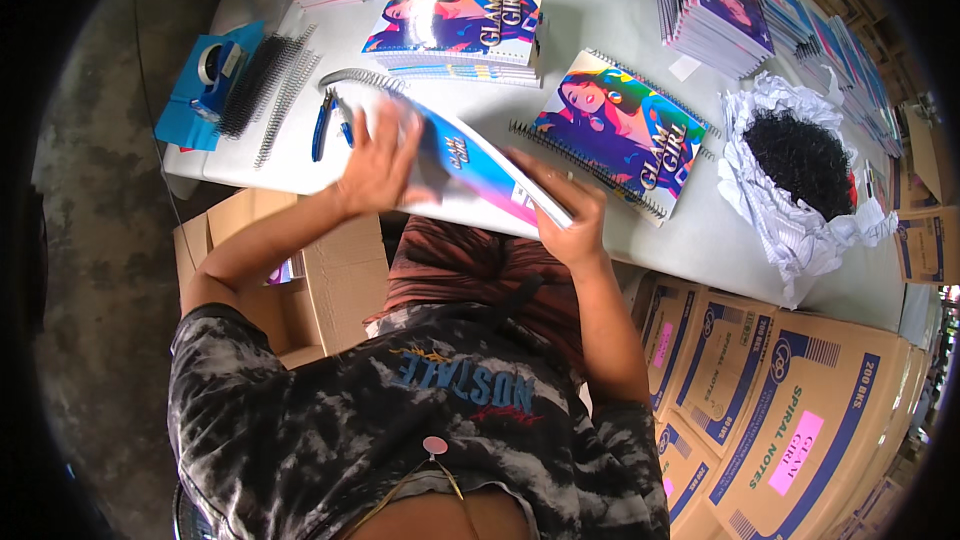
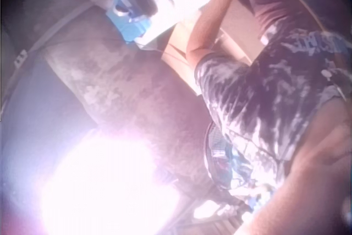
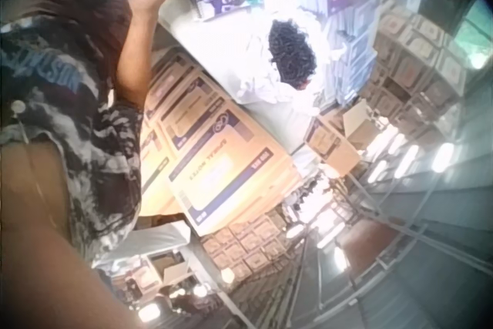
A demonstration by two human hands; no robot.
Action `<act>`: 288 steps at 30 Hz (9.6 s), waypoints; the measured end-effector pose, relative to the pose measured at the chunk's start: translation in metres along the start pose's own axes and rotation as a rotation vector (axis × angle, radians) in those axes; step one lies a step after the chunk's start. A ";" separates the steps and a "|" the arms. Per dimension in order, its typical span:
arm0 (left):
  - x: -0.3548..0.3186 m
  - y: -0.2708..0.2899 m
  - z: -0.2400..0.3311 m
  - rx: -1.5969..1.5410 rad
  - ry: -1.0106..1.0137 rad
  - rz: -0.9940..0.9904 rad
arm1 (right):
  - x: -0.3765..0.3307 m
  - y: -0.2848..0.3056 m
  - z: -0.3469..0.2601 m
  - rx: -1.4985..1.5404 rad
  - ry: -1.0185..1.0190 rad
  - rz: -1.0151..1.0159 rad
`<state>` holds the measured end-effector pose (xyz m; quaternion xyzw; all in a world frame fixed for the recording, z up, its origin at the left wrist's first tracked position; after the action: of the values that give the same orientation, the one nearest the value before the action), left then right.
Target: The person repeatedly picks up a stack of loose notebook pages and a spiral binding, then inserts the spiral into the punched holes to assemble a notebook. The person places the completed notebook on a growing stack on the table.
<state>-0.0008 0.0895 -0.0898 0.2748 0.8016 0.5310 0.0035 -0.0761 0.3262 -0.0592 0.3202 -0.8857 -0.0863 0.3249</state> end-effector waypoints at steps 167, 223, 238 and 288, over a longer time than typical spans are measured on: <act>0.045 0.070 -0.060 -1.378 0.575 -0.228 | -0.009 0.031 0.022 0.367 -0.266 0.123; 0.002 0.004 0.021 -0.054 -0.227 0.387 | -0.018 -0.009 0.000 -0.091 0.232 0.105; 0.007 0.003 0.037 -0.523 0.046 0.404 | -0.016 -0.015 -0.013 -0.070 0.234 0.085; 0.054 0.054 0.051 -0.503 0.005 0.578 | 0.001 -0.041 -0.018 -0.095 0.199 0.078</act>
<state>-0.0077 0.1725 -0.0508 0.4785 0.5357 0.6911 -0.0810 -0.0444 0.2946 -0.0594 0.2766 -0.8558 -0.0830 0.4293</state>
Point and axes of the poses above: each hand's wrist, its own x-axis towards the middle knuckle, its own y-axis out of the back of the hand, z = x × y, the point moved 3 cm from there along x, towards the middle knuckle, and after that the axes turned 8 degrees about -z, right-handed, at the moved point
